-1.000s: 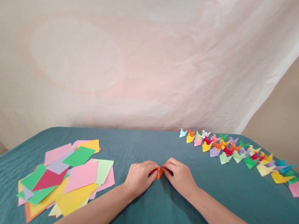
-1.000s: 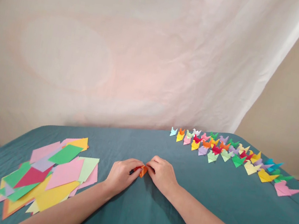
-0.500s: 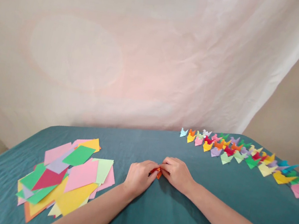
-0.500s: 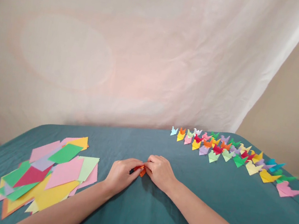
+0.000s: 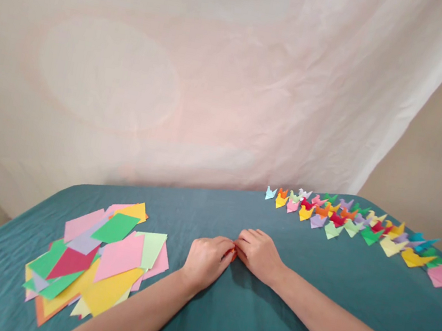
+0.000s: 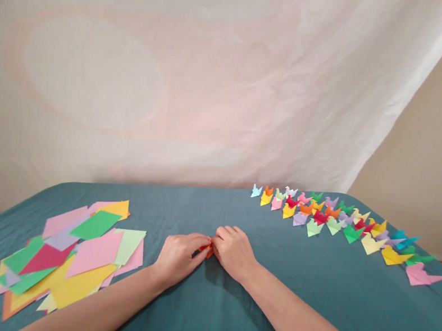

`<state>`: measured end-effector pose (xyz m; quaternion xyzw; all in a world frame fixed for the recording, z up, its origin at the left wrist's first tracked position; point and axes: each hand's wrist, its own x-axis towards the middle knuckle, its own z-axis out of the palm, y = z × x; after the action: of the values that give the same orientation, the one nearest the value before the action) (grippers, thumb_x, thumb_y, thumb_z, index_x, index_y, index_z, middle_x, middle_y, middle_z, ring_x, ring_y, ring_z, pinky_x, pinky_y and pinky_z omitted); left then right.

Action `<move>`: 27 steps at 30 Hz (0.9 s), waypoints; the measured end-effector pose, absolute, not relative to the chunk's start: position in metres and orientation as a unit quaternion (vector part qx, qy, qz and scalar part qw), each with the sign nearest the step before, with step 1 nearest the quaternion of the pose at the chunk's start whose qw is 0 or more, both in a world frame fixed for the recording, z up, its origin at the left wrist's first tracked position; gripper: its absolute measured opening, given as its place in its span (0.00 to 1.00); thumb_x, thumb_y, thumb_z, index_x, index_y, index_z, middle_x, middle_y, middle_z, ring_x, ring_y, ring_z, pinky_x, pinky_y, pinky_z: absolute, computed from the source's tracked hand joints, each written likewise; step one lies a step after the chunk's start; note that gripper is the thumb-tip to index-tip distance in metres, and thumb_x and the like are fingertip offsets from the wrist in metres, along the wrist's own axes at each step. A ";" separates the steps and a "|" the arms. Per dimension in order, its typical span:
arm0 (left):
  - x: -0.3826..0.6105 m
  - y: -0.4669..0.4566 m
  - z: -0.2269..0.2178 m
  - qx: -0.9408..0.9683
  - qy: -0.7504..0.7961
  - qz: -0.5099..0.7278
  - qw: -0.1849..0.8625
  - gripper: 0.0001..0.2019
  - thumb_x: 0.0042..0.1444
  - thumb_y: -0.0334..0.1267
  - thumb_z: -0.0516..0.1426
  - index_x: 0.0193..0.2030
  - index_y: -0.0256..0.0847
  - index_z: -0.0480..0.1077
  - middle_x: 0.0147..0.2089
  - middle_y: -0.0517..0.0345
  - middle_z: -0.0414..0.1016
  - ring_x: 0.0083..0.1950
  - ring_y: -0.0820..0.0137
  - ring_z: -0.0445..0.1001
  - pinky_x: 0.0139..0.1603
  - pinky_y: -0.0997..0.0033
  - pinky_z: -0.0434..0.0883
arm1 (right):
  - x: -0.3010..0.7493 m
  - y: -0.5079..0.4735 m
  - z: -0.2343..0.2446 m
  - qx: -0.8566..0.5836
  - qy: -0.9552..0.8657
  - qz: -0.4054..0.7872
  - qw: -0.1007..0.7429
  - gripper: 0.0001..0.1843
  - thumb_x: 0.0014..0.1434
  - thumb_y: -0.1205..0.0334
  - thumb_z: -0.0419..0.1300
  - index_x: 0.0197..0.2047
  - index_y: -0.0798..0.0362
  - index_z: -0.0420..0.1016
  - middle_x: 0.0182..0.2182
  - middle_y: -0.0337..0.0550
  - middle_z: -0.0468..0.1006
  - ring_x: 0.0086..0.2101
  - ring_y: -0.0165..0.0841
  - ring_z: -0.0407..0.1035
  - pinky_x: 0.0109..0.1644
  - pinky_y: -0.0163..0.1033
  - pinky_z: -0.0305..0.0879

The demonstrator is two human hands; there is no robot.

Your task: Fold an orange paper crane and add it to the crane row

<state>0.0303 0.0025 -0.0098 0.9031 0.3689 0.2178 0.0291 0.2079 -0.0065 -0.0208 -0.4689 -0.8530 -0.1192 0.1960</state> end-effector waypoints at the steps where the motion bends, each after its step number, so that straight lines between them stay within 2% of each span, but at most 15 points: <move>1: 0.030 0.002 -0.010 0.904 0.367 0.216 0.025 0.10 0.60 0.35 0.49 0.41 0.45 0.71 0.42 0.59 0.76 0.40 0.70 0.75 0.41 0.74 0.68 | 0.208 -0.007 -0.021 -0.467 -0.854 -0.126 0.192 0.11 0.62 0.64 0.52 0.33 0.53 0.75 0.30 0.42 0.72 0.32 0.32 0.63 0.36 0.38 0.52; 9: 0.030 0.003 -0.010 0.909 0.370 0.191 0.009 0.10 0.59 0.34 0.49 0.41 0.44 0.70 0.42 0.59 0.76 0.40 0.70 0.75 0.39 0.75 0.68 | 0.208 -0.005 -0.024 -0.461 -0.857 -0.155 0.168 0.09 0.61 0.65 0.54 0.31 0.53 0.73 0.29 0.41 0.71 0.32 0.32 0.62 0.36 0.39 0.52; 14: 0.030 0.003 -0.009 0.914 0.365 0.178 0.011 0.11 0.60 0.35 0.48 0.42 0.44 0.70 0.42 0.59 0.76 0.41 0.71 0.74 0.41 0.75 0.68 | 0.211 -0.006 -0.026 -0.457 -0.863 -0.130 0.171 0.08 0.61 0.65 0.54 0.34 0.53 0.74 0.30 0.41 0.71 0.31 0.32 0.62 0.36 0.38 0.54; 20: 0.028 0.000 -0.008 0.920 0.351 0.171 0.014 0.12 0.61 0.37 0.46 0.44 0.44 0.69 0.42 0.58 0.75 0.41 0.70 0.74 0.43 0.73 0.69 | 0.214 -0.008 -0.026 -0.455 -0.864 -0.064 0.205 0.09 0.61 0.69 0.52 0.38 0.52 0.74 0.33 0.42 0.71 0.35 0.32 0.64 0.39 0.36 0.58; 27: 0.026 -0.004 -0.005 0.924 0.338 0.176 0.024 0.12 0.58 0.34 0.48 0.45 0.42 0.68 0.46 0.57 0.74 0.44 0.68 0.73 0.48 0.71 0.68 | 0.220 -0.008 -0.028 -0.454 -0.851 0.009 0.264 0.15 0.57 0.74 0.51 0.41 0.51 0.74 0.35 0.43 0.71 0.36 0.32 0.64 0.41 0.36 0.61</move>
<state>0.0263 -0.0043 -0.0053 0.9243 0.3378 0.1759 0.0243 0.2195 -0.0077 -0.0278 -0.4542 -0.8509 0.0090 0.2637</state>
